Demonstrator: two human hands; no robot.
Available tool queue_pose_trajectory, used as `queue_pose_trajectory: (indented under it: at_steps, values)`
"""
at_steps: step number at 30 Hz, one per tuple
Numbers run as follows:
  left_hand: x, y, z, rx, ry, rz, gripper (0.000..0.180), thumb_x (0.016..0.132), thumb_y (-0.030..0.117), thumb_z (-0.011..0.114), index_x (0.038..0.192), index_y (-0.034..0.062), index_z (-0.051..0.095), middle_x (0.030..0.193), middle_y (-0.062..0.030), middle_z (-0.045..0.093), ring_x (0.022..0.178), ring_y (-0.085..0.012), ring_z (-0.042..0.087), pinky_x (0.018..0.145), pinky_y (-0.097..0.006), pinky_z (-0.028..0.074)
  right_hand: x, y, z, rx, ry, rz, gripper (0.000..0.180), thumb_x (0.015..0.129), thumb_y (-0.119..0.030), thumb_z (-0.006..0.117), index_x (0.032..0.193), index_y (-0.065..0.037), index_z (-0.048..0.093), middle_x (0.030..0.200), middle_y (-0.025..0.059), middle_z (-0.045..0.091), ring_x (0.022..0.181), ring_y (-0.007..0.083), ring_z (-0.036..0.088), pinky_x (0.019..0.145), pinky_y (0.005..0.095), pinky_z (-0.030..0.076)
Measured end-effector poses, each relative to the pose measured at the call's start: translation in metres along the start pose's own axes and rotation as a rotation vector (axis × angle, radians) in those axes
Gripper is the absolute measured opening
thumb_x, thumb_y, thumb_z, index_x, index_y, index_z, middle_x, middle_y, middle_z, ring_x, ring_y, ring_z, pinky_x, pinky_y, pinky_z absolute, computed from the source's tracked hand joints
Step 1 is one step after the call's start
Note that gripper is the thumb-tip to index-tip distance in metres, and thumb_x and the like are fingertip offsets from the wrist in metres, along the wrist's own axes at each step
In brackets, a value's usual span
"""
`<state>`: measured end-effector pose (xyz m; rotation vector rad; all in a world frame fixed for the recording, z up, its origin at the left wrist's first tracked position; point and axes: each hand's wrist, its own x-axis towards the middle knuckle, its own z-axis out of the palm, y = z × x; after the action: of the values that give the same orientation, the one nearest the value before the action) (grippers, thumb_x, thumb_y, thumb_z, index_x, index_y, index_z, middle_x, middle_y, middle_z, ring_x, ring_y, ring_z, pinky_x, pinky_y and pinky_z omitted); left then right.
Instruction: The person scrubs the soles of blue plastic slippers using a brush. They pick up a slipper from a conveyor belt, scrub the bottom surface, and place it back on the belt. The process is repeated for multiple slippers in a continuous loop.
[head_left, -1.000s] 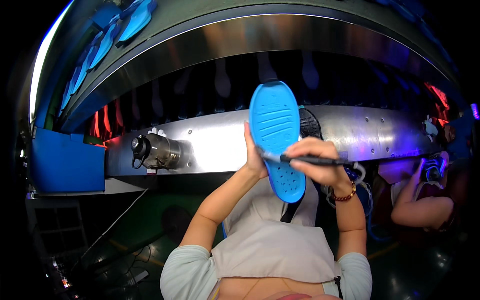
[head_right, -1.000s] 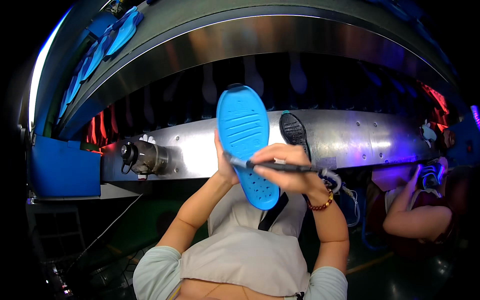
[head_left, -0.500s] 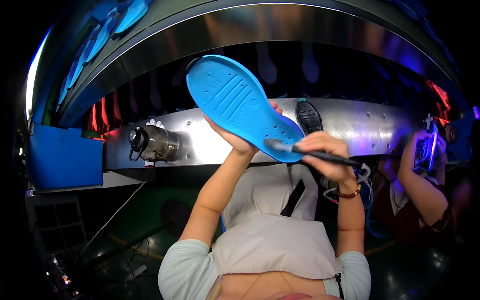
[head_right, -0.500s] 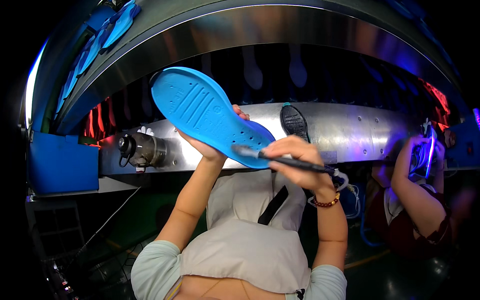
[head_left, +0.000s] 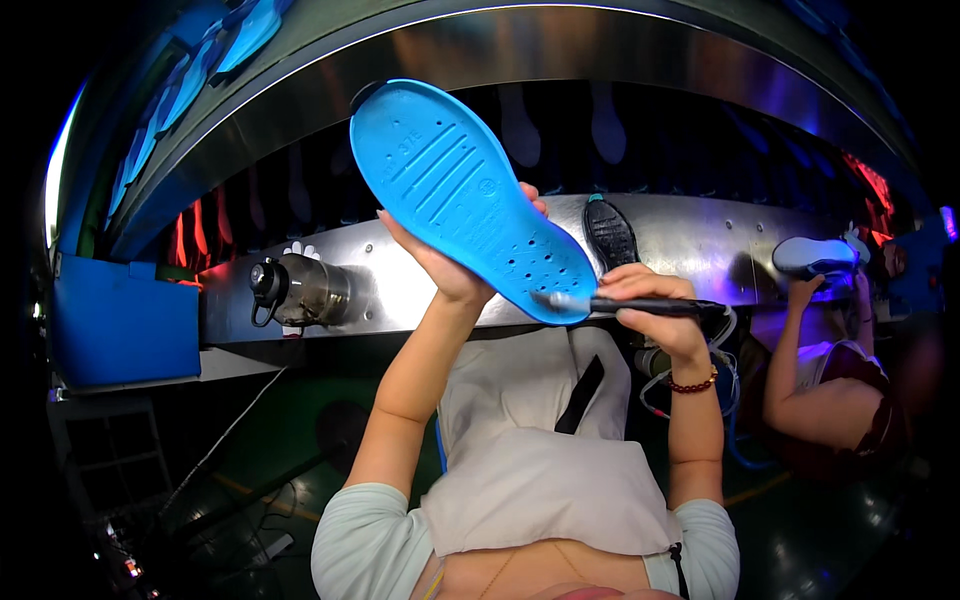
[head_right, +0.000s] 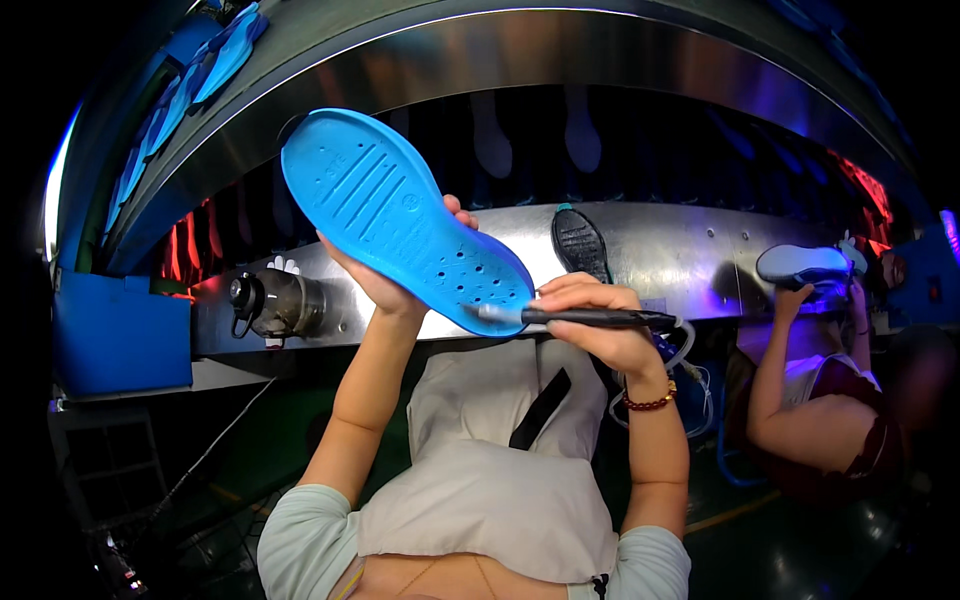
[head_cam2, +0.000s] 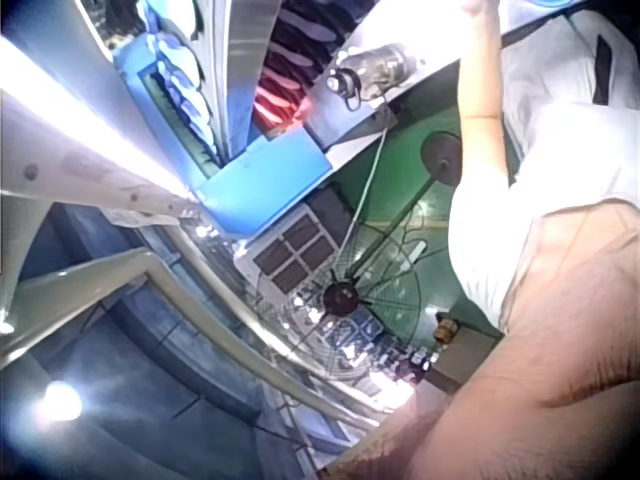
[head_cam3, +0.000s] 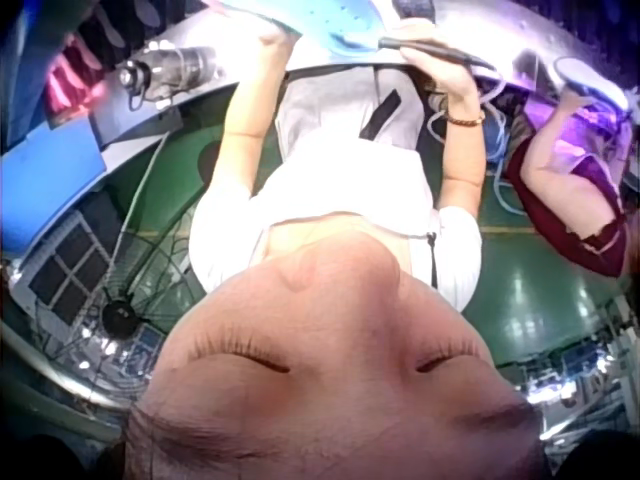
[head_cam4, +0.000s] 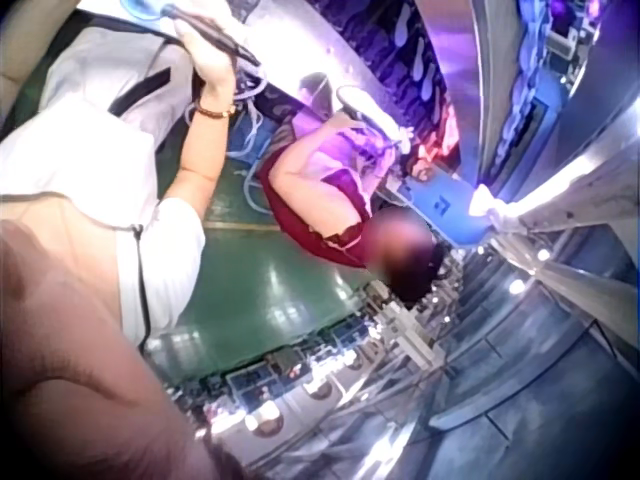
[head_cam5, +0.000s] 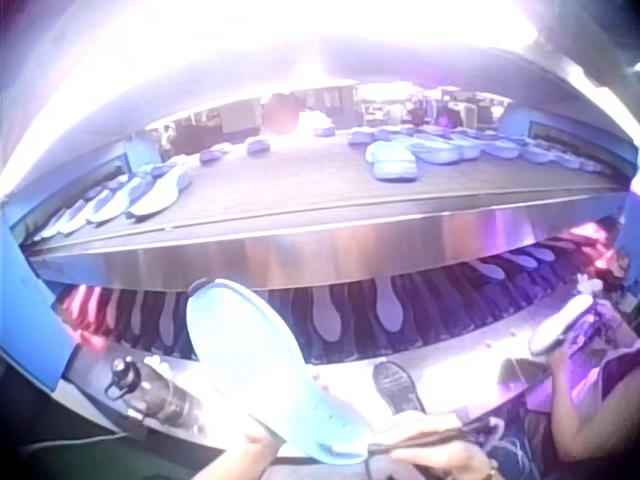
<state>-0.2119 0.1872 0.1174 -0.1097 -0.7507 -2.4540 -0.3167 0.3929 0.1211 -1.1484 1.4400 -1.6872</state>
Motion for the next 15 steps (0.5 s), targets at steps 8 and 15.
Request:
queue_pose_trajectory:
  at_steps: [8, 15]
  values:
    - [-0.036, -0.034, -0.017, -0.017, 0.047, -0.215, 0.075, 0.083, 0.058, 0.032, 0.134, 0.0039, 0.027, 0.125, -0.0187, 0.044, 0.110, -0.0312, 0.049, 0.094, -0.043, 0.040, -0.003, -0.011, 0.036, 0.079, 0.061, 0.107, 0.019, 0.074, 0.000, 0.063, 0.092, 0.004, 0.061, 0.094, 0.0147, 0.064, 0.085, 0.0165, 0.062, 0.077, 0.0261, 0.049]
    - [-0.021, -0.008, -0.020, -0.090, -0.125, -0.533, 0.056, 0.083, 0.028, 0.050, 0.128, -0.0012, 0.033, 0.115, -0.0190, 0.051, 0.100, -0.0260, 0.056, 0.087, -0.037, 0.047, 0.004, -0.033, 0.021, -0.236, -0.052, 0.060, 0.021, 0.070, -0.001, 0.067, 0.091, 0.000, 0.064, 0.093, 0.0134, 0.065, 0.086, 0.0213, 0.064, 0.074, 0.0276, 0.050]
